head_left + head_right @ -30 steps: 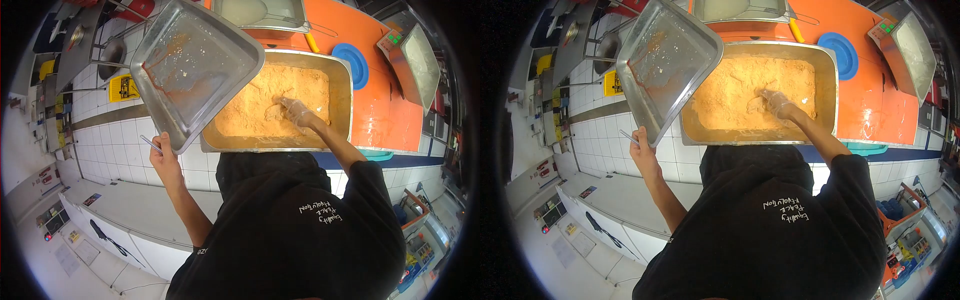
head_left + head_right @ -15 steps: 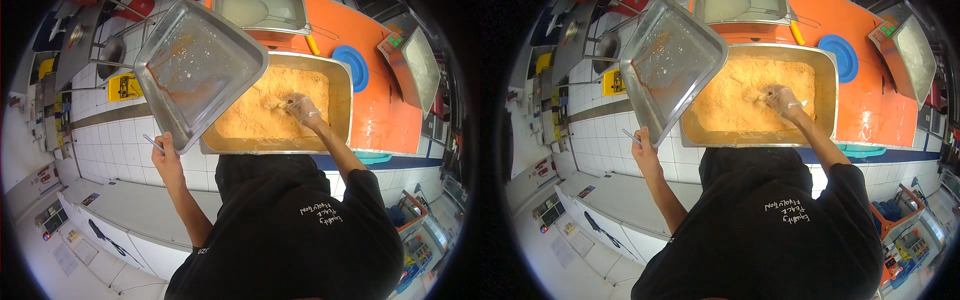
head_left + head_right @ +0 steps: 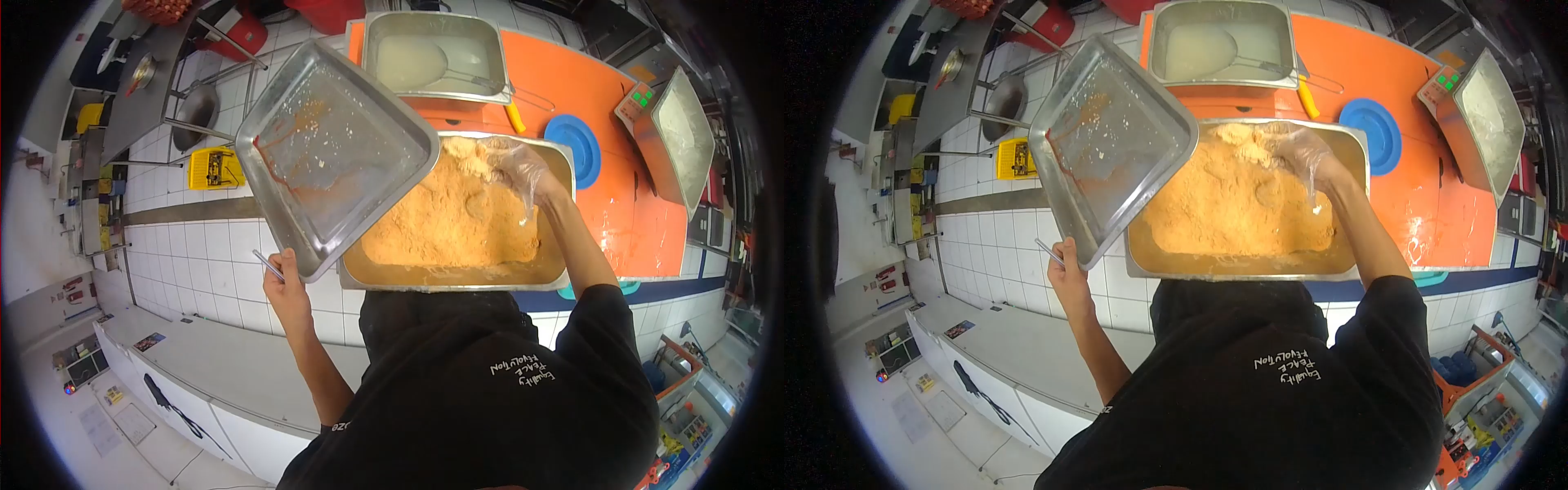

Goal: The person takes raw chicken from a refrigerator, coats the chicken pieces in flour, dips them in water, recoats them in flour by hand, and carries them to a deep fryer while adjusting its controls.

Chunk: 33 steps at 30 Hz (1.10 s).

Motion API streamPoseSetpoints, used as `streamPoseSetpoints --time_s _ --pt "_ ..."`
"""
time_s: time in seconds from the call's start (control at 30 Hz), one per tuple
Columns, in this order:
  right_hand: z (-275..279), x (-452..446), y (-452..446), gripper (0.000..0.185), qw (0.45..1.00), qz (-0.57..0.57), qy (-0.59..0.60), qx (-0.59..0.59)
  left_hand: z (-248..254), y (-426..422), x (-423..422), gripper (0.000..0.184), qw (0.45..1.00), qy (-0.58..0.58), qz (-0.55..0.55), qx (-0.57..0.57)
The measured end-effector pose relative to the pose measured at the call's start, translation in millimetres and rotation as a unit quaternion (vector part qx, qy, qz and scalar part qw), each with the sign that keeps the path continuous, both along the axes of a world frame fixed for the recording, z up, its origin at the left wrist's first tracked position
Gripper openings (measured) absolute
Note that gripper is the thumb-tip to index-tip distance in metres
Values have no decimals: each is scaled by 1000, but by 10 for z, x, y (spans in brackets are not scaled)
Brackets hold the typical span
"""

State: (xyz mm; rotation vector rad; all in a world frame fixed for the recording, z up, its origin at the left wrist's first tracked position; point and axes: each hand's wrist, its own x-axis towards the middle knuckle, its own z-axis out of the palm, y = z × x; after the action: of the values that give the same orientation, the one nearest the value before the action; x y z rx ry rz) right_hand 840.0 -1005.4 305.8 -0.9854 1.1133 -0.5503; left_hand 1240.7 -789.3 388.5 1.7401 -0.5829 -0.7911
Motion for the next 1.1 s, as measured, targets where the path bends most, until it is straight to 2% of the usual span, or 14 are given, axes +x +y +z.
streamPoseSetpoints --time_s 0.07,0.1,0.3,0.5,0.6,0.67,0.73,0.83,0.87,0.93,0.97,1.03,1.07,1.1 --pt "700 344 -121 24 991 -83 -102 25 -6 0 16 38 1000 5 7 1" --pt "742 372 -236 24 991 -82 -104 22 -1 -6 -7 38 1000 3 7 -2" --pt "316 400 -1282 25 998 -49 -31 -29 -14 6 -17 38 999 -14 33 16" --pt "177 375 -1331 25 988 -88 -122 -15 -184 -13 -25 38 998 -29 43 19" --pt "-153 165 -965 29 999 26 26 -26 -47 -34 -71 38 997 -6 71 37" --pt "-86 241 -512 31 951 176 227 -111 -157 3 10 36 997 -6 68 48" --pt "-173 206 -101 33 979 189 74 -23 -195 -2 94 33 997 -5 61 50" --pt "-745 291 457 34 956 257 106 90 -151 -17 180 32 996 -8 42 72" --pt "-736 332 528 34 957 253 106 89 -145 -27 180 32 997 -8 38 71" --pt "-734 495 637 49 857 383 339 -68 -119 -23 191 32 997 -5 36 69" --pt "-787 569 631 49 858 381 337 -67 -121 -10 195 32 997 -6 33 69" --pt "-975 736 562 60 804 325 423 -263 -145 10 191 31 999 2 34 42" --pt "-1112 889 623 60 804 323 423 -264 -132 22 178 31 999 2 33 41" --pt "-1282 1101 699 58 776 208 471 -364 -118 34 167 31 998 4 33 49"
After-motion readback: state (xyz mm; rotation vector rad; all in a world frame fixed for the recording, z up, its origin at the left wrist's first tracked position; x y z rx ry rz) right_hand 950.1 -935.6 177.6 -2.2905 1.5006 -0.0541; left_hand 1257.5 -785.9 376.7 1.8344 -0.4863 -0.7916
